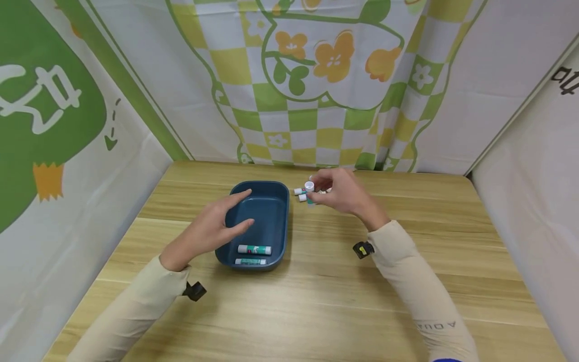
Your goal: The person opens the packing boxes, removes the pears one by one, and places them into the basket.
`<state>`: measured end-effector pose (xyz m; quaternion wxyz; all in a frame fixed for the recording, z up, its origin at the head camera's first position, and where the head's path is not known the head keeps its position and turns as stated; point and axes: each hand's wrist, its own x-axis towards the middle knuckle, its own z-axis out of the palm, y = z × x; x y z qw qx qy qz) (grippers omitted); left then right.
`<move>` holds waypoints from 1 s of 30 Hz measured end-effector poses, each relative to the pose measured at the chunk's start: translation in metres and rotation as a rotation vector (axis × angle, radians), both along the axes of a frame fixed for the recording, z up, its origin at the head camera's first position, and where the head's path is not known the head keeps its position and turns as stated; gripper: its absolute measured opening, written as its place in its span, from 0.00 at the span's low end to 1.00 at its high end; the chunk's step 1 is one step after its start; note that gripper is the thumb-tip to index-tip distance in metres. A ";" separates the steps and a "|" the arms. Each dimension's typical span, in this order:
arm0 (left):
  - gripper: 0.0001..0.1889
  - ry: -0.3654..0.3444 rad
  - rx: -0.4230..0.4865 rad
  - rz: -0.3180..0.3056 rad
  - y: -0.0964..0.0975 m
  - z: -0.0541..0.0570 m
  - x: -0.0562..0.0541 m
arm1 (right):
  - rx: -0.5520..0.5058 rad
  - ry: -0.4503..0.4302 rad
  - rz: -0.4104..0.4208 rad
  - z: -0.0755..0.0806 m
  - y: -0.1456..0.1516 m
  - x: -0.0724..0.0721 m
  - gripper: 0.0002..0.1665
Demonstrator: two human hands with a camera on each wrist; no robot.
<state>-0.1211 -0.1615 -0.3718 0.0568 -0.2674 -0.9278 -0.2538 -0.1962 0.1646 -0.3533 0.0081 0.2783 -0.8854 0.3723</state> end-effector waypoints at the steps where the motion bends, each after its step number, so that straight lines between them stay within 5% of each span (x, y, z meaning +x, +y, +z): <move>1: 0.35 -0.009 0.032 -0.007 0.003 0.001 -0.001 | -0.036 -0.007 0.019 0.002 -0.004 0.004 0.12; 13: 0.22 -0.200 0.463 -0.152 0.035 -0.009 -0.008 | -0.365 -0.134 0.228 0.005 -0.038 0.037 0.12; 17: 0.18 -0.192 0.527 -0.161 0.042 -0.016 -0.008 | -0.407 -0.137 0.240 0.000 -0.043 0.041 0.13; 24: 0.13 -0.130 0.530 -0.142 0.043 -0.022 -0.005 | -0.433 -0.143 0.245 -0.011 -0.044 0.042 0.14; 30: 0.10 0.013 0.352 -0.138 0.039 -0.019 -0.008 | -0.340 -0.100 0.268 -0.012 -0.039 0.040 0.15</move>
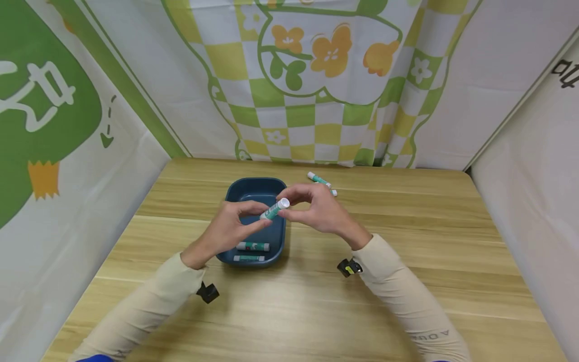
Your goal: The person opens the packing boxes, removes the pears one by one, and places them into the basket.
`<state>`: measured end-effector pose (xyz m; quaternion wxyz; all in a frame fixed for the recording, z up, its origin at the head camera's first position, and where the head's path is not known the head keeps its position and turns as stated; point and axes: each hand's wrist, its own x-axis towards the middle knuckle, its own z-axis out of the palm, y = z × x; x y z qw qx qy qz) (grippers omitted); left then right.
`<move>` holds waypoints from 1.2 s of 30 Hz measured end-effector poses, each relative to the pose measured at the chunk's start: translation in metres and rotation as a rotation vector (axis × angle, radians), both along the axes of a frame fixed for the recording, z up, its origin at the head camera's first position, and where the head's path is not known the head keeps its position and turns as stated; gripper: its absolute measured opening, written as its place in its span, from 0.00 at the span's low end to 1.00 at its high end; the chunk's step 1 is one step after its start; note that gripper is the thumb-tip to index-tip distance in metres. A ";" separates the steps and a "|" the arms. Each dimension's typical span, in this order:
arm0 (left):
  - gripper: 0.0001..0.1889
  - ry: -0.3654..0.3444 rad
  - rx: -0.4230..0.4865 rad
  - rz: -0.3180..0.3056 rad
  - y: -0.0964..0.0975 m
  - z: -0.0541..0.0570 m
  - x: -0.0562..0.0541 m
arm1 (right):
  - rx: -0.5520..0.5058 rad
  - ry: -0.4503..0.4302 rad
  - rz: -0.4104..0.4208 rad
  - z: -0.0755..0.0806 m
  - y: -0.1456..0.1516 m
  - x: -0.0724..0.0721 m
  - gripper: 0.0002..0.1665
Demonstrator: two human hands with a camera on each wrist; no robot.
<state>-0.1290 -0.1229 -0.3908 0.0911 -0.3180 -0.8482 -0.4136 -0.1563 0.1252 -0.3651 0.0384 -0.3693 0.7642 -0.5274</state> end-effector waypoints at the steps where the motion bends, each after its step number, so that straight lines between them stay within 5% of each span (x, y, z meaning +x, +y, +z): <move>1: 0.10 0.039 -0.049 0.007 -0.001 0.001 0.000 | 0.021 0.021 0.003 0.000 0.001 -0.001 0.15; 9: 0.12 0.410 -0.515 0.075 -0.006 0.013 0.002 | 0.272 0.325 -0.014 -0.001 0.003 -0.005 0.15; 15: 0.08 0.586 -0.680 0.058 -0.004 0.014 0.008 | 0.394 0.387 0.004 -0.014 -0.005 -0.001 0.11; 19: 0.04 0.630 -0.737 0.072 -0.003 0.011 0.011 | 0.412 0.396 -0.001 -0.022 -0.010 0.003 0.10; 23: 0.11 0.544 -0.773 0.107 -0.008 0.009 0.014 | 0.415 0.412 0.004 -0.028 -0.016 0.003 0.10; 30: 0.48 0.261 -0.830 0.167 -0.036 0.004 0.027 | 0.419 0.416 0.029 -0.034 -0.029 0.000 0.10; 36: 0.60 0.085 -0.827 0.199 -0.058 -0.010 0.039 | 0.414 0.416 0.023 -0.038 -0.037 -0.003 0.09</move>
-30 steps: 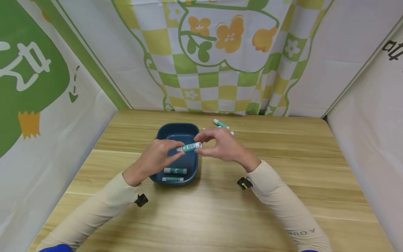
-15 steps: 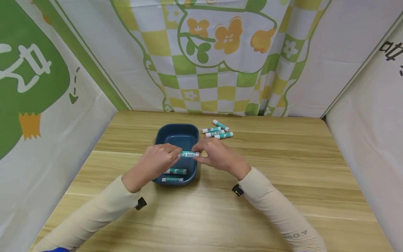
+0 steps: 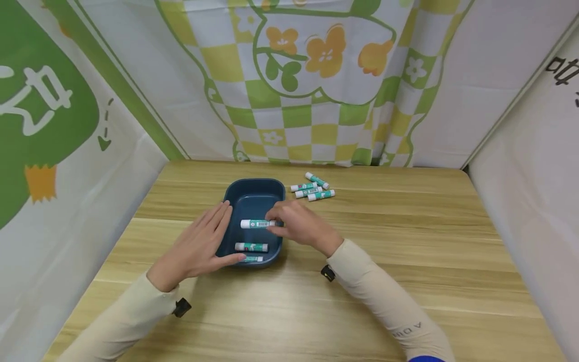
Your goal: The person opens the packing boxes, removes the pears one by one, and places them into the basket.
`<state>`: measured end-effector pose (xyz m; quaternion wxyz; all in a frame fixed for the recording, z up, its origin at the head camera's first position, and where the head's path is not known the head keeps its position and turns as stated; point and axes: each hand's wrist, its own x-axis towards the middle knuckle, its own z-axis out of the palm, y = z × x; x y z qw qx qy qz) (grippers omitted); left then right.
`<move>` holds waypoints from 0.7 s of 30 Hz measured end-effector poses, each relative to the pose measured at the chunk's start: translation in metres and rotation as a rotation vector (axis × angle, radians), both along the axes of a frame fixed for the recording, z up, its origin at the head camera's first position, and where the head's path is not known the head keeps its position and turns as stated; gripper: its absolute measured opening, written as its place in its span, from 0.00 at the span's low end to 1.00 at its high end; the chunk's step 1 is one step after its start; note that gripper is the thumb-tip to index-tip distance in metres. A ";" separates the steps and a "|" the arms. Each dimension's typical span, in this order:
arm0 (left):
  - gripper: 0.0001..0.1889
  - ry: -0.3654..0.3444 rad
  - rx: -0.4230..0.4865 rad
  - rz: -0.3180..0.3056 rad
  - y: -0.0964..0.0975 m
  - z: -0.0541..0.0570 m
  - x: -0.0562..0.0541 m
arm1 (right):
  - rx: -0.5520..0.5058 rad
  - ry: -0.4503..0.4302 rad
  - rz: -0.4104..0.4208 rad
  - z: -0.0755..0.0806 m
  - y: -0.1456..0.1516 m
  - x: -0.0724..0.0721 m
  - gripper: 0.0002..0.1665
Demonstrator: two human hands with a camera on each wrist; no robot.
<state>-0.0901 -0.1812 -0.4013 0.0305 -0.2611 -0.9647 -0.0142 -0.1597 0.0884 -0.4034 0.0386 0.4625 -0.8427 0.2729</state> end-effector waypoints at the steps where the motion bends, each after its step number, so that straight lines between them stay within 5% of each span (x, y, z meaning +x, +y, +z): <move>1: 0.60 -0.009 0.007 0.011 -0.002 -0.004 0.001 | 0.004 -0.003 -0.003 -0.001 -0.001 0.000 0.10; 10: 0.61 -0.074 0.084 0.117 -0.021 -0.035 0.010 | 0.138 -0.027 -0.014 -0.014 -0.021 -0.003 0.12; 21: 0.60 -0.092 0.084 0.147 -0.020 -0.040 0.014 | 0.283 0.008 0.020 -0.029 -0.037 -0.005 0.12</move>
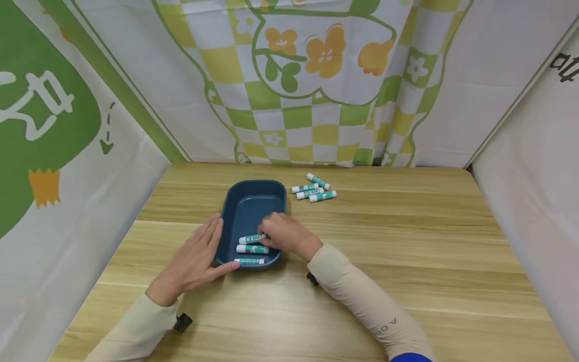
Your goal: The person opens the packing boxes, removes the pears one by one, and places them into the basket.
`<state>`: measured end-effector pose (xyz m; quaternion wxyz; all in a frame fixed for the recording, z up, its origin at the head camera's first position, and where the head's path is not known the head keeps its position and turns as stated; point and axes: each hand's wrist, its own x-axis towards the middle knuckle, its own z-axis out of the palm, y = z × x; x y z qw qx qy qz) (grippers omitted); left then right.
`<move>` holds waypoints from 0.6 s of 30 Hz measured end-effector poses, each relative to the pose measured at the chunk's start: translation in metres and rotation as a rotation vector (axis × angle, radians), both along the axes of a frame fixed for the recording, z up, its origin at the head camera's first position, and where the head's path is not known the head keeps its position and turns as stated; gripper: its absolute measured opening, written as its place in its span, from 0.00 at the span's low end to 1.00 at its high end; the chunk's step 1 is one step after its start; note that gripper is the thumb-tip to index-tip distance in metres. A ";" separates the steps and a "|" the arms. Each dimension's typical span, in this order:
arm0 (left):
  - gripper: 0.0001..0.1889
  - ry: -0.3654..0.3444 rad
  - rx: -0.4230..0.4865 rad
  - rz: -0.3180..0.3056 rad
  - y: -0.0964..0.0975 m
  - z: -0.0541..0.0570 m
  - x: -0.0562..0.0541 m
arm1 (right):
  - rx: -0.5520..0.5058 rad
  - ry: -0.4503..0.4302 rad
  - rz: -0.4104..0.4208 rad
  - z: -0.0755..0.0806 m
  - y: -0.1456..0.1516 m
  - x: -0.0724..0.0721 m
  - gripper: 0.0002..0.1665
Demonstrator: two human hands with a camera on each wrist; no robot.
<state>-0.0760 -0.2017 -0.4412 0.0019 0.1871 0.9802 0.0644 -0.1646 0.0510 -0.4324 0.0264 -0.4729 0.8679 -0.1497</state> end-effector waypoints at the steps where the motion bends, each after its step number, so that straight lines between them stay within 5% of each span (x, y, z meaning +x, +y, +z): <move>1: 0.60 -0.001 0.002 0.001 0.000 0.000 0.000 | 0.003 -0.006 0.002 0.000 0.000 0.000 0.11; 7: 0.60 0.007 0.001 -0.002 0.001 0.001 0.000 | 0.015 -0.046 0.029 0.000 0.001 -0.001 0.13; 13: 0.61 0.008 0.001 -0.003 0.001 0.001 0.000 | -0.087 -0.089 0.033 0.009 0.013 -0.001 0.15; 18: 0.62 -0.001 -0.006 0.000 0.000 0.002 -0.002 | -0.156 -0.039 -0.011 0.022 0.036 -0.003 0.15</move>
